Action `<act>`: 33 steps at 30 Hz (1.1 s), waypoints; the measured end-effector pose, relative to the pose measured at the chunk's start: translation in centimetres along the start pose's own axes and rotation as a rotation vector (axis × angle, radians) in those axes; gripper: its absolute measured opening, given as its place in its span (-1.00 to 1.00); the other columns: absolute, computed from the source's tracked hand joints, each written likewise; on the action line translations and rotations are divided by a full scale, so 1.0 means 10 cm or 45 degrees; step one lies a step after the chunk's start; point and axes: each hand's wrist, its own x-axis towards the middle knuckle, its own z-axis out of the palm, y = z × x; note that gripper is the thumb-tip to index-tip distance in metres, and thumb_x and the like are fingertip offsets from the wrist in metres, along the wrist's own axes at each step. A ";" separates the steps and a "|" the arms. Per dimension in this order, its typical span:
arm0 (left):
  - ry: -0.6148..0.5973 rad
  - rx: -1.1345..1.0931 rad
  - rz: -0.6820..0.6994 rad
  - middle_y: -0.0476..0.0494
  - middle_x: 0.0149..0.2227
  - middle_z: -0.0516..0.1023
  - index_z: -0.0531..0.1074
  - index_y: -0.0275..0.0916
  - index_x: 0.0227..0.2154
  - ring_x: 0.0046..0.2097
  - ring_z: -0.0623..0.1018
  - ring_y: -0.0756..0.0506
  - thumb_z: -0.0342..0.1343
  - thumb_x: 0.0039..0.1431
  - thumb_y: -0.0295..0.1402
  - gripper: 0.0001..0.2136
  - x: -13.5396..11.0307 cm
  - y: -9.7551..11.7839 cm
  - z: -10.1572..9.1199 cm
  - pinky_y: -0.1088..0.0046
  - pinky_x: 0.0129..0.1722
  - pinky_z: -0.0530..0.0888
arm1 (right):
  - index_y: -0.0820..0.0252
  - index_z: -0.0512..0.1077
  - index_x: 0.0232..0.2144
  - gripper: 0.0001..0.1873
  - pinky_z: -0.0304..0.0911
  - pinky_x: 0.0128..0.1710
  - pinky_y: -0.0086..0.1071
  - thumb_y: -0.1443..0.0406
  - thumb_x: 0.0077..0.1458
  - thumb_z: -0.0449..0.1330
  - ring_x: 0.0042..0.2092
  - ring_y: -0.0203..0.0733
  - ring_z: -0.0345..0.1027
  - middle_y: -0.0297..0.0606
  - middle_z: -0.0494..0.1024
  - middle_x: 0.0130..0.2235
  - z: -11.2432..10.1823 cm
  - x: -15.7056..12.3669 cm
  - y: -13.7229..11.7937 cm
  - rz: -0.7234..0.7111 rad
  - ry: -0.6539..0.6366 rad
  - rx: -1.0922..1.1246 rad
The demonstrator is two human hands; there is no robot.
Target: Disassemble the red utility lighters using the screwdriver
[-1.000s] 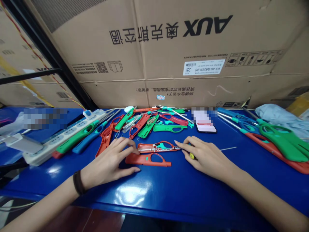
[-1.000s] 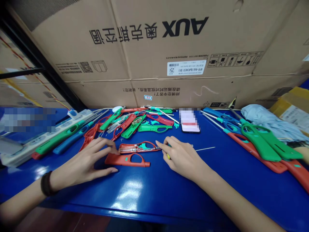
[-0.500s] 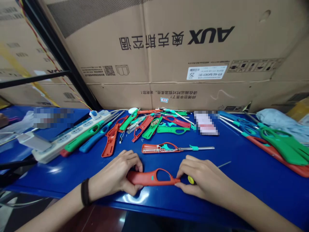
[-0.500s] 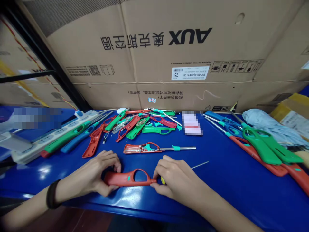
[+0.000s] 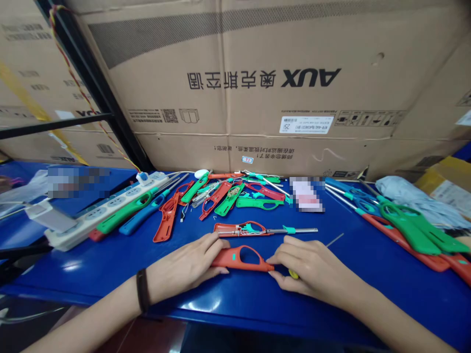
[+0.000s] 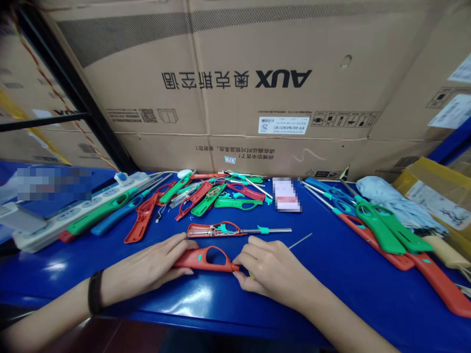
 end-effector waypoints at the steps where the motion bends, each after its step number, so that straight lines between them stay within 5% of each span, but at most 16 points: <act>1: 0.000 -0.011 0.002 -0.21 -0.07 0.38 0.21 -0.21 0.00 -0.08 0.47 -0.15 -0.09 0.29 -0.18 -0.70 0.03 -0.02 -0.03 0.31 -0.11 0.47 | 0.20 0.50 -0.32 -0.83 0.28 -0.29 -0.36 0.33 0.14 0.09 -0.36 -0.24 0.37 -0.29 0.53 -0.40 -0.02 0.01 0.02 -0.016 0.033 0.003; 7: 0.141 -0.207 -0.010 -0.19 -0.12 0.35 0.24 -0.23 -0.07 -0.12 0.43 -0.12 -0.09 0.29 -0.23 -0.76 0.28 -0.13 -0.20 0.28 -0.09 0.42 | 0.16 0.48 -0.23 -0.80 0.27 -0.37 -0.41 0.24 0.18 0.10 -0.28 -0.23 0.38 -0.27 0.55 -0.31 -0.14 0.18 0.23 0.067 0.062 -0.044; 13: 0.335 -0.271 -0.065 -0.14 -0.12 0.35 0.32 -0.22 -0.13 -0.06 0.38 -0.12 0.05 0.20 -0.20 -0.75 0.47 -0.22 -0.13 0.27 -0.01 0.34 | 0.20 0.50 -0.32 -0.86 0.19 -0.44 -0.43 0.29 0.11 0.15 -0.36 -0.24 0.36 -0.28 0.53 -0.39 -0.14 0.31 0.41 0.081 0.068 -0.140; 33: 0.192 -0.255 -0.126 -0.11 -0.10 0.43 0.41 -0.16 -0.12 -0.04 0.38 -0.15 0.13 0.12 -0.12 -0.68 0.45 -0.36 0.00 0.19 0.02 0.24 | 0.14 0.50 -0.25 -0.80 0.23 -0.38 -0.41 0.22 0.16 0.12 -0.33 -0.23 0.37 -0.26 0.51 -0.33 -0.01 0.29 0.53 0.203 -0.055 -0.036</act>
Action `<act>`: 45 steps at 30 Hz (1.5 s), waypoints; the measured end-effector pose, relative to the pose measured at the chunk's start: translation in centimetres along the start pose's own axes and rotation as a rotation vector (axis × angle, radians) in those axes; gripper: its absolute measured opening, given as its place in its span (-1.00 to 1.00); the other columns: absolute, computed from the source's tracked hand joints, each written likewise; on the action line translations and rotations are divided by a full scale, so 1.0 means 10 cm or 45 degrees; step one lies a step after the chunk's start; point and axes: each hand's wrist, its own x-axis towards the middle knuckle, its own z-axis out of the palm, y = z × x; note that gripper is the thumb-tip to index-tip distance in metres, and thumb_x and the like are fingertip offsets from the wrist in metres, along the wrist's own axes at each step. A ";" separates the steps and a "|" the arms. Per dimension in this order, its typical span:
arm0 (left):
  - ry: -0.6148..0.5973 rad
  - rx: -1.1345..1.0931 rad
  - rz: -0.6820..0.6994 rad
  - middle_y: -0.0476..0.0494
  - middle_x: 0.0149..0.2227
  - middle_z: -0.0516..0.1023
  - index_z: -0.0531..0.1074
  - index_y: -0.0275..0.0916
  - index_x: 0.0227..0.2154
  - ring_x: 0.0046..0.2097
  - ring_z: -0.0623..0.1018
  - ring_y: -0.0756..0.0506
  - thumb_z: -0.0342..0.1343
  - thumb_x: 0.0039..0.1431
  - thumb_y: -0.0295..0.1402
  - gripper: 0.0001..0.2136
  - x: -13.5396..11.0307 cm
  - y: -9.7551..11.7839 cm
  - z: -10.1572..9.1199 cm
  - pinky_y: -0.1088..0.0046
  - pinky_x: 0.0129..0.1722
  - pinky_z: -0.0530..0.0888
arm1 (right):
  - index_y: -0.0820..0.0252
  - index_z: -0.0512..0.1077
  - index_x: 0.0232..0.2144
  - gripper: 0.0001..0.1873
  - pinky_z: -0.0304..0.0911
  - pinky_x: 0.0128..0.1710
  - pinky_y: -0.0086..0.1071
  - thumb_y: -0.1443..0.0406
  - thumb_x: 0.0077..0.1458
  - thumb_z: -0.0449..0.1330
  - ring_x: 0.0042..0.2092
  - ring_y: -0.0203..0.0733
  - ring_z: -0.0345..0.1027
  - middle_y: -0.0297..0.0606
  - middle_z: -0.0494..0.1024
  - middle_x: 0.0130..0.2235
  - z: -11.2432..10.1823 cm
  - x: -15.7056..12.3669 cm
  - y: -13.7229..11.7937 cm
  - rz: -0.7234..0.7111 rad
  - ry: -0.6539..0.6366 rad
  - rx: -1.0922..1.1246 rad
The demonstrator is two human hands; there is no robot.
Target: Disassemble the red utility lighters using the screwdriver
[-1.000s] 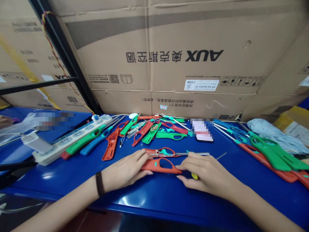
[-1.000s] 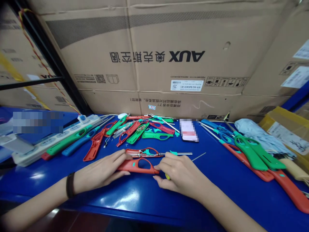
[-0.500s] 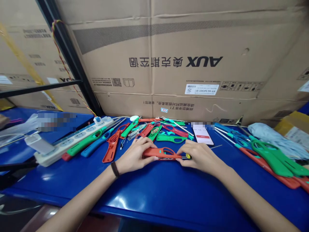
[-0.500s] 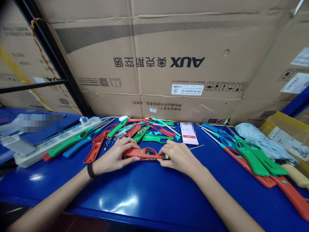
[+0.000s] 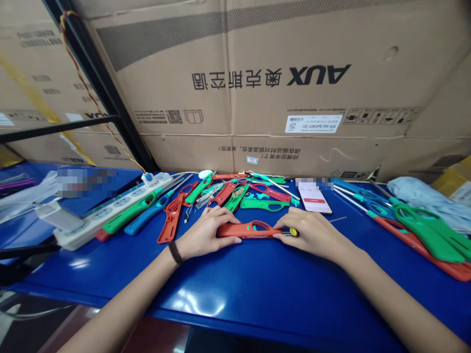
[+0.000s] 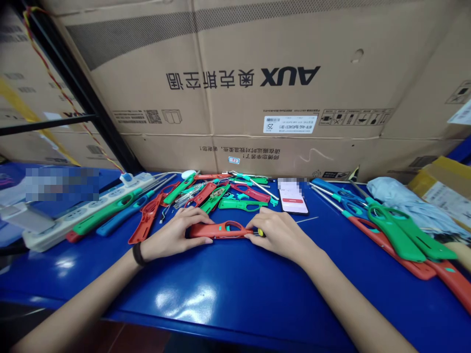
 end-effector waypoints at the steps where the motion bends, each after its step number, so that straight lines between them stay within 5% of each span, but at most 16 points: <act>1: -0.004 -0.002 0.004 -0.10 -0.10 0.43 0.41 -0.15 -0.12 -0.04 0.38 -0.15 0.13 0.12 -0.12 -0.69 0.00 0.00 0.01 0.19 0.03 0.23 | 0.14 0.50 -0.25 -0.80 0.23 -0.39 -0.42 0.22 0.16 0.12 -0.33 -0.24 0.38 -0.26 0.51 -0.33 0.00 0.00 0.00 0.001 0.004 0.003; 22: -0.006 0.068 0.026 -0.14 -0.14 0.49 0.45 -0.17 -0.10 -0.10 0.46 -0.13 0.12 0.14 -0.14 -0.68 -0.02 -0.10 -0.02 0.25 -0.05 0.34 | 0.13 0.50 -0.26 -0.82 0.20 -0.42 -0.42 0.24 0.16 0.12 -0.35 -0.25 0.36 -0.27 0.51 -0.33 0.06 0.01 -0.01 0.010 -0.006 0.011; 34: -0.081 0.549 0.240 -0.20 -0.25 0.47 0.42 -0.28 -0.04 -0.23 0.48 -0.14 -0.03 0.27 -0.22 -0.68 0.00 -0.02 -0.06 0.26 -0.17 0.40 | 0.17 0.46 -0.43 -0.78 0.12 -0.49 -0.42 0.33 0.20 0.05 -0.33 -0.21 0.32 -0.28 0.51 -0.44 0.03 0.01 -0.13 -0.014 -0.116 -0.117; 41: 0.179 0.906 0.653 -0.20 -0.43 0.49 0.39 -0.52 -0.11 -0.41 0.48 -0.11 -0.10 0.29 -0.30 -0.66 0.01 -0.09 0.11 0.35 -0.35 0.47 | 0.25 0.45 -0.33 -0.88 0.20 -0.50 -0.42 0.31 0.13 0.14 -0.29 -0.18 0.35 -0.25 0.53 -0.37 0.21 -0.04 -0.05 -0.123 0.168 -0.202; 45: 0.313 0.978 0.692 -0.12 -0.49 0.47 0.38 -0.48 -0.11 -0.48 0.47 -0.07 -0.11 0.29 -0.38 -0.73 0.03 -0.11 0.18 0.40 -0.42 0.46 | 0.25 0.45 -0.29 -0.81 0.26 -0.44 -0.41 0.25 0.18 0.10 -0.27 -0.20 0.36 -0.25 0.54 -0.36 0.26 -0.04 0.00 -0.174 0.333 -0.215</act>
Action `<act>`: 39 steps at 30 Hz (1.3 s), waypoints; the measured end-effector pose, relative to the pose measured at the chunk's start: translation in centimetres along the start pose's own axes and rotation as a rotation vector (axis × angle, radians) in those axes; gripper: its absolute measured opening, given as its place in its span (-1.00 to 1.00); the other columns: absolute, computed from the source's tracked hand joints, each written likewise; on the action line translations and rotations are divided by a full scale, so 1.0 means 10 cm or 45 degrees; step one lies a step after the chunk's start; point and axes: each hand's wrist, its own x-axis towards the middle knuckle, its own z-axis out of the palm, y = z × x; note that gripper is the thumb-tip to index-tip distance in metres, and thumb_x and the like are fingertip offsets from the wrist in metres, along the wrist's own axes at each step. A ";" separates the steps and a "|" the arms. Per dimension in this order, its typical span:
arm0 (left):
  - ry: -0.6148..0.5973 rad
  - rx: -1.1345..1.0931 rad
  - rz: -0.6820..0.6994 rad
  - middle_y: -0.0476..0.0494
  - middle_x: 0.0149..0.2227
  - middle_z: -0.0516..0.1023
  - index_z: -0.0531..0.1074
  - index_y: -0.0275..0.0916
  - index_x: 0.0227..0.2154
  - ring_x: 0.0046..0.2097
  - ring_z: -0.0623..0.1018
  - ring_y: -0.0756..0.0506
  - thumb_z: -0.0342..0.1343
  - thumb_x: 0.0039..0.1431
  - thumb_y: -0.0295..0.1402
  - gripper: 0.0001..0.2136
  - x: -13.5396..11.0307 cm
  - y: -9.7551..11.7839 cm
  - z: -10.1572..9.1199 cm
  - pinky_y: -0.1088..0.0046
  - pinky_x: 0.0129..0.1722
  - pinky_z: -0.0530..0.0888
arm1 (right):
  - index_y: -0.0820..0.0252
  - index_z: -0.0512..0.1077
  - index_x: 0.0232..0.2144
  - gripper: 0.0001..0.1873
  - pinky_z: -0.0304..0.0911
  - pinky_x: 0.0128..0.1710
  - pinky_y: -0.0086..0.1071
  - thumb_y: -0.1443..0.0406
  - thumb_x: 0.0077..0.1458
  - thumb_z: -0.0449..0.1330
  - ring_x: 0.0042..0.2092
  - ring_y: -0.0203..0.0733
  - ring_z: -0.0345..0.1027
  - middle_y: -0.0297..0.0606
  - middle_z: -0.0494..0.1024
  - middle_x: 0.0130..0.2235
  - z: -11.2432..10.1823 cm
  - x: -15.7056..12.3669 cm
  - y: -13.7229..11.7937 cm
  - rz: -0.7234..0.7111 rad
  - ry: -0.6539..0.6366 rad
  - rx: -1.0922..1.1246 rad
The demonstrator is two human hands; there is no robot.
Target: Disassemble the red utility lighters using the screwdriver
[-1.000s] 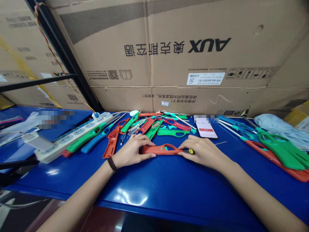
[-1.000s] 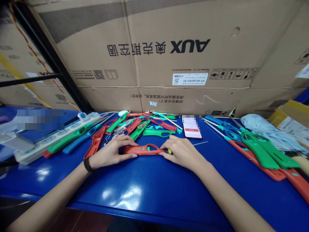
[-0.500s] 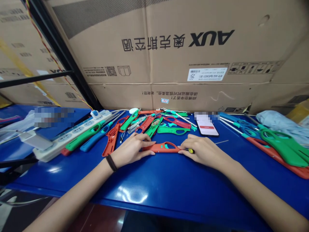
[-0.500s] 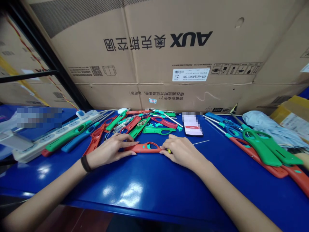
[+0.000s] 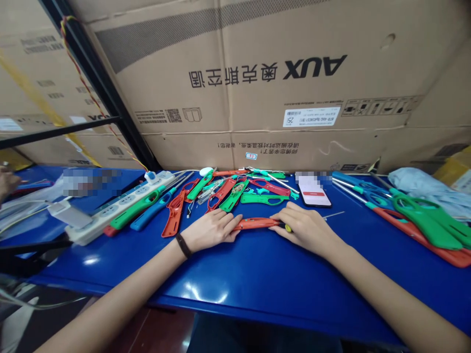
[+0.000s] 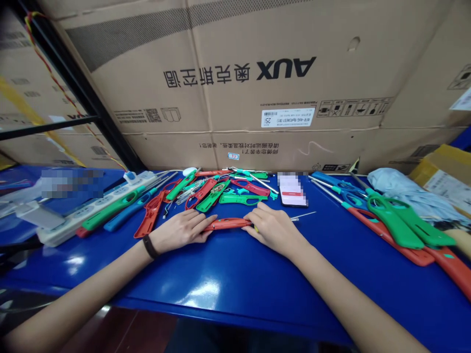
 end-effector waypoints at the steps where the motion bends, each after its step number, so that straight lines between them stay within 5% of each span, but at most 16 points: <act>1: 0.004 0.000 -0.012 -0.10 -0.50 0.47 0.38 -0.46 -0.12 -0.49 0.47 -0.07 -0.11 0.29 -0.38 -0.73 0.00 0.00 0.00 0.40 -0.43 0.46 | 0.25 0.45 -0.25 -0.79 0.26 -0.43 -0.41 0.24 0.19 0.09 -0.26 -0.20 0.36 -0.26 0.55 -0.34 0.00 0.00 0.00 0.002 0.027 0.000; 7: -0.078 -0.257 -0.239 -0.09 -0.37 0.53 0.43 -0.28 -0.10 -0.36 0.54 -0.06 -0.08 0.29 -0.18 -0.68 0.11 0.05 -0.08 0.43 -0.36 0.49 | 0.22 0.46 -0.23 -0.79 0.26 -0.46 -0.40 0.23 0.18 0.11 -0.27 -0.20 0.36 -0.28 0.55 -0.35 0.01 0.00 0.01 0.014 0.011 -0.008; 12: -0.136 -0.544 -0.416 -0.07 -0.17 0.53 0.43 -0.12 -0.05 -0.21 0.54 -0.03 -0.08 0.29 -0.25 -0.73 0.29 0.17 -0.13 0.50 -0.24 0.47 | 0.23 0.46 -0.23 -0.80 0.25 -0.44 -0.40 0.24 0.17 0.12 -0.27 -0.19 0.35 -0.27 0.54 -0.36 0.02 -0.01 0.00 -0.038 -0.009 -0.018; 20: -0.144 -0.656 -0.496 -0.03 -0.23 0.56 0.50 -0.12 -0.15 -0.29 0.56 0.00 -0.04 0.27 -0.25 -0.76 0.40 0.20 -0.13 0.54 -0.29 0.44 | 0.22 0.47 -0.29 -0.78 0.21 -0.46 -0.41 0.22 0.20 0.08 -0.29 -0.20 0.33 -0.27 0.53 -0.38 0.02 0.00 -0.01 -0.044 -0.003 -0.055; 32: -0.361 -0.230 -0.283 -0.08 -0.47 0.49 0.44 -0.32 -0.45 -0.53 0.50 -0.05 -0.02 0.20 -0.35 -0.79 0.61 0.24 -0.17 0.50 -0.64 0.23 | 0.25 0.47 -0.35 -0.72 0.22 -0.45 -0.40 0.23 0.23 0.03 -0.32 -0.20 0.31 -0.23 0.51 -0.41 0.06 -0.02 -0.02 -0.125 0.011 -0.086; 36: -0.442 -0.213 -0.233 -0.07 -0.43 0.51 0.43 -0.31 -0.40 -0.51 0.53 -0.07 -0.01 0.21 -0.34 -0.82 0.61 0.22 -0.20 0.49 -0.62 0.33 | 0.25 0.47 -0.35 -0.71 0.23 -0.43 -0.41 0.23 0.24 0.02 -0.32 -0.20 0.31 -0.22 0.52 -0.41 0.06 -0.02 -0.01 -0.117 0.000 -0.079; 39: -0.306 -0.249 -0.155 -0.10 -0.31 0.54 0.42 -0.31 -0.25 -0.40 0.58 -0.06 -0.07 0.28 -0.29 -0.77 0.49 0.23 -0.15 0.48 -0.51 0.45 | 0.24 0.48 -0.33 -0.73 0.24 -0.42 -0.41 0.23 0.24 0.02 -0.30 -0.20 0.32 -0.22 0.53 -0.39 0.05 -0.02 0.00 -0.108 -0.012 -0.058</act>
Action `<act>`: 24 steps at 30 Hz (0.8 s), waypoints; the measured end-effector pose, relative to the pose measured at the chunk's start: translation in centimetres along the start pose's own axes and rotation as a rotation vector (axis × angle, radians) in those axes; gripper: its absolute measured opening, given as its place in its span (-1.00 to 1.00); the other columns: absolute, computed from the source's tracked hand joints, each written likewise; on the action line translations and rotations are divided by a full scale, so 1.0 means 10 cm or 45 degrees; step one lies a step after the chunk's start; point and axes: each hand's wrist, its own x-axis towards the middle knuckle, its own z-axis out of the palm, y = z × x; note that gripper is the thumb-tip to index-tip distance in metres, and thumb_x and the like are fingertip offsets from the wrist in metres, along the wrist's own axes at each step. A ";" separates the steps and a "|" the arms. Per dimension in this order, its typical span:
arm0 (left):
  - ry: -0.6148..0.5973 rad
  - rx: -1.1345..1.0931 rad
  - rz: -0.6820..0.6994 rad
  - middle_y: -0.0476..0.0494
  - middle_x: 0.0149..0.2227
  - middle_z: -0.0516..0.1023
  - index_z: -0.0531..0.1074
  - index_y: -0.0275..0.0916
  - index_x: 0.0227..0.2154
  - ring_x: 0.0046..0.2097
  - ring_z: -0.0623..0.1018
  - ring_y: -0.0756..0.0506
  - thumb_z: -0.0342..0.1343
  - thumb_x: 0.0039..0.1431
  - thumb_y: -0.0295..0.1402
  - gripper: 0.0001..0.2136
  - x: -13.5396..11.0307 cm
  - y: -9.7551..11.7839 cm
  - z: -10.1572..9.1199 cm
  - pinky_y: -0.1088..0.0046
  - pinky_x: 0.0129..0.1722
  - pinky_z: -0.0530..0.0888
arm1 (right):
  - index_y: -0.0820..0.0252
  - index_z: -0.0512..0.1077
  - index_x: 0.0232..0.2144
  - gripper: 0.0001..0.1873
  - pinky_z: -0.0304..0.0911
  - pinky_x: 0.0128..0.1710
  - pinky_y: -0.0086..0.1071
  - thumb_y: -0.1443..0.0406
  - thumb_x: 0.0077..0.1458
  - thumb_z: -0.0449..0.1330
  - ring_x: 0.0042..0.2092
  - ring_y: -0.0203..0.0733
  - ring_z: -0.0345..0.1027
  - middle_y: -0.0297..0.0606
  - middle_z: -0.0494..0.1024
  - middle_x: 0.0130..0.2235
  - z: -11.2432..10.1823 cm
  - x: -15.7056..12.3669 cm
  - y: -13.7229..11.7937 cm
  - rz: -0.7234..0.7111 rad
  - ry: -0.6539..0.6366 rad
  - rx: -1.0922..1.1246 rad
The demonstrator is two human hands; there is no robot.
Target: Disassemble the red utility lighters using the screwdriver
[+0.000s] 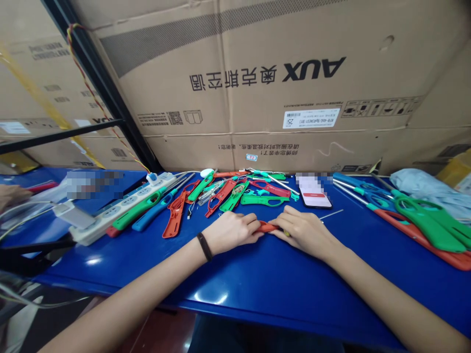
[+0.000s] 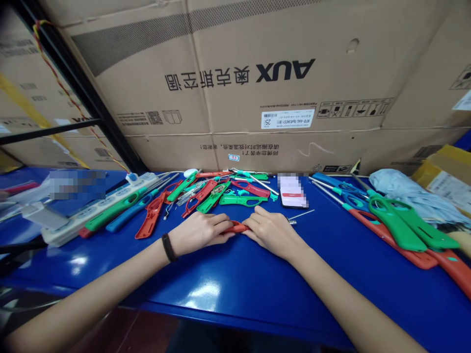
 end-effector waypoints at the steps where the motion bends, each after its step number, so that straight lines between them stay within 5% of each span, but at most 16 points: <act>1: 0.079 0.005 0.042 -0.13 -0.25 0.55 0.39 -0.32 -0.15 -0.37 0.59 -0.06 -0.08 0.30 -0.26 -0.74 -0.05 0.00 0.04 0.48 -0.48 0.48 | 0.24 0.48 -0.33 -0.73 0.24 -0.41 -0.41 0.24 0.24 0.02 -0.29 -0.20 0.32 -0.22 0.53 -0.38 0.00 0.00 0.00 -0.004 -0.004 -0.001; 6: 0.397 0.029 0.044 -0.22 -0.13 0.56 0.31 -0.39 -0.04 -0.22 0.60 -0.08 -0.13 0.33 -0.37 -0.75 -0.18 0.01 0.19 0.43 -0.30 0.56 | 0.25 0.47 -0.35 -0.71 0.26 -0.39 -0.39 0.24 0.24 0.00 -0.29 -0.20 0.33 -0.20 0.53 -0.37 -0.02 0.02 0.01 -0.029 -0.021 -0.029; 24: 0.363 -0.499 -0.167 -0.13 -0.17 0.60 0.44 -0.27 -0.11 -0.21 0.61 -0.06 0.04 0.24 -0.28 -0.76 -0.23 -0.10 0.08 0.45 -0.22 0.56 | 0.23 0.45 -0.40 -0.69 0.14 -0.49 -0.40 0.21 0.25 0.00 -0.32 -0.22 0.29 -0.26 0.52 -0.40 -0.10 0.03 0.01 0.038 -0.045 -0.009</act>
